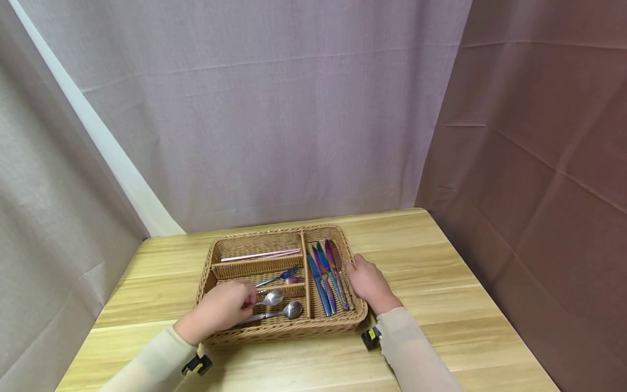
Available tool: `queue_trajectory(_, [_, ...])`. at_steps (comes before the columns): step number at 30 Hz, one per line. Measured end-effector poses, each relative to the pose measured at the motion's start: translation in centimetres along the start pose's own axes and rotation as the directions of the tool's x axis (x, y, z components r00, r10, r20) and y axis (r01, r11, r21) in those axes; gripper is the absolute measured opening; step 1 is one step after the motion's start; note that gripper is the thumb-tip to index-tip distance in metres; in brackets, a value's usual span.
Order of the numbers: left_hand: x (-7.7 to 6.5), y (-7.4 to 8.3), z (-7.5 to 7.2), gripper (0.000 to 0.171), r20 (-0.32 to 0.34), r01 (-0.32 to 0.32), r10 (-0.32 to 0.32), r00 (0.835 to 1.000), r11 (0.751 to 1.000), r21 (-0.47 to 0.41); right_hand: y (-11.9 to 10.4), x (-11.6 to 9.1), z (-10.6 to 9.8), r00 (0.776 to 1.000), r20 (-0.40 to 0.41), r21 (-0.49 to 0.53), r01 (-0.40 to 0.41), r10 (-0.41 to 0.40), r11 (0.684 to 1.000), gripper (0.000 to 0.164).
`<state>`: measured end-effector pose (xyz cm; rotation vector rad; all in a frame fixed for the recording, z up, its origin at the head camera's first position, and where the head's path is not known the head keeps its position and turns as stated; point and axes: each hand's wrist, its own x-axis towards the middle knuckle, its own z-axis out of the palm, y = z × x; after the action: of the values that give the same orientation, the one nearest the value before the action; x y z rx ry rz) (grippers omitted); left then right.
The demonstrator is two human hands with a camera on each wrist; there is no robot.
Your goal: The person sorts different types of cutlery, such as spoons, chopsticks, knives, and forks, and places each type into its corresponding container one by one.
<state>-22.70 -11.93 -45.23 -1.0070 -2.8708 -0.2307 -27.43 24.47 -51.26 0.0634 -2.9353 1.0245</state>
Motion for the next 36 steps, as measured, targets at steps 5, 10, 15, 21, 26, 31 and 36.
queue_trajectory(5, [-0.2,0.1,0.1,0.021,0.038,0.018,-0.017,0.999,1.0,-0.015,-0.1,0.0,0.0,1.0,-0.001,0.01,-0.002,0.002,1.0,0.059])
queue_trajectory(10, [-0.3,0.0,0.3,0.023,0.055,0.026,-0.024,0.998,0.999,-0.024,-0.1,0.0,-0.1,1.0,0.001,0.002,0.004,-0.004,1.0,0.069])
queue_trajectory(15, [-0.3,-0.1,0.6,0.026,0.059,0.032,-0.03,0.998,0.999,-0.027,-0.1,0.1,-0.1,1.0,-0.011,0.009,0.009,-0.009,1.0,0.058])
queue_trajectory(21, [-0.4,-0.1,0.8,0.027,0.057,0.02,-0.018,0.998,0.999,-0.028,-0.1,0.2,0.0,1.0,-0.017,0.009,0.012,-0.011,1.0,0.051])
queue_trajectory(26, [-0.4,0.0,0.8,0.027,0.067,0.029,-0.027,0.997,0.999,-0.029,-0.1,0.1,-0.2,1.0,-0.013,0.005,0.012,-0.012,1.0,0.053])
queue_trajectory(31, [-0.4,0.1,0.9,0.027,0.062,0.027,-0.025,0.998,0.999,-0.026,-0.2,0.0,-0.2,1.0,-0.004,0.006,0.006,-0.006,1.0,0.053])
queue_trajectory(36, [-0.4,0.1,1.0,0.026,0.064,0.043,-0.042,0.997,0.999,-0.026,-0.3,-0.1,-0.2,1.0,-0.001,0.012,0.003,-0.003,1.0,0.053])
